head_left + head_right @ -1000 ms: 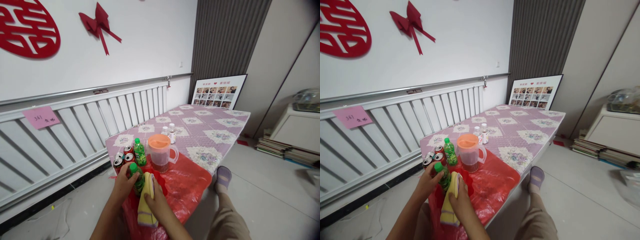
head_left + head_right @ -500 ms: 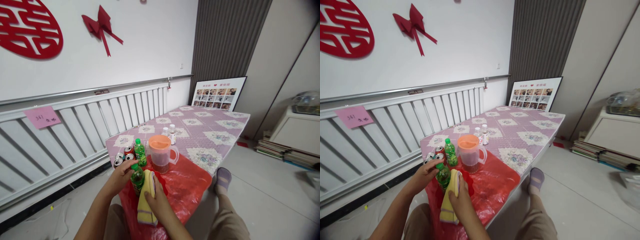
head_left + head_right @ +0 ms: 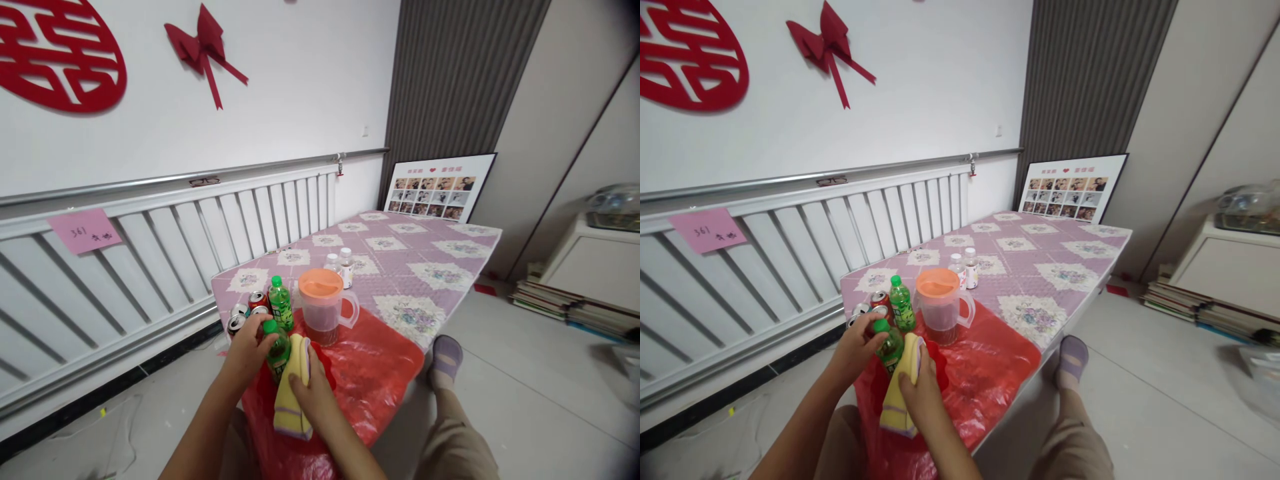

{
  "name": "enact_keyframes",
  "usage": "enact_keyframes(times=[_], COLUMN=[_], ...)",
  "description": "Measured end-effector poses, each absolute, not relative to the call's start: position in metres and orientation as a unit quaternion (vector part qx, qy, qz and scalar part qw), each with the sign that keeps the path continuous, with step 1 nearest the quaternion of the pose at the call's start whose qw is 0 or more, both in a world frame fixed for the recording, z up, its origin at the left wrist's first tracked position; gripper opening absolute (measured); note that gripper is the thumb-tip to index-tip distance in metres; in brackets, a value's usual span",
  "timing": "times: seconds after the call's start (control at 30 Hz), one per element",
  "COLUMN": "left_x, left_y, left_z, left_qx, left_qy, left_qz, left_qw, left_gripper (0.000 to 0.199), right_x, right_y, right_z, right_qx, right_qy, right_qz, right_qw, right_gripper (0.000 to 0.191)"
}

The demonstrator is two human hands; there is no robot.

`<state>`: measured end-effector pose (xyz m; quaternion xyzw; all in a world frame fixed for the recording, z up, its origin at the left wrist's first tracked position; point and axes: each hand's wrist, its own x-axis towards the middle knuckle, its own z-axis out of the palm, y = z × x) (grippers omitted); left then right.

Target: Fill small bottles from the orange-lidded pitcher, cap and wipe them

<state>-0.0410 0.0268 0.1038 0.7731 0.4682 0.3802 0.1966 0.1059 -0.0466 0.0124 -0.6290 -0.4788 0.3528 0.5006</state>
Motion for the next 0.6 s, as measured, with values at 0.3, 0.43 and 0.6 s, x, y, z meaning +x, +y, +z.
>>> enact_keyframes(times=[0.3,0.43,0.6], left_x=[-0.028,-0.025,-0.024], left_y=[0.029,0.029,0.026], left_z=[0.107,0.106,0.109], left_qx=[0.762,0.760,0.752], left_qy=[0.497,0.506,0.508], left_qz=[0.369,0.365,0.373], left_qw=[0.190,0.182,0.193], left_gripper=[0.026,0.024,0.024], right_x=[0.101,0.088,0.084], right_y=[-0.052,-0.057,-0.052], right_z=[0.023,0.042,0.017], right_qx=[-0.619,-0.599,-0.617], right_qy=[-0.478,-0.483,-0.459], right_qz=[0.329,0.289,0.286], right_qw=[0.530,0.570,0.572], right_gripper=[0.079,0.076,0.079])
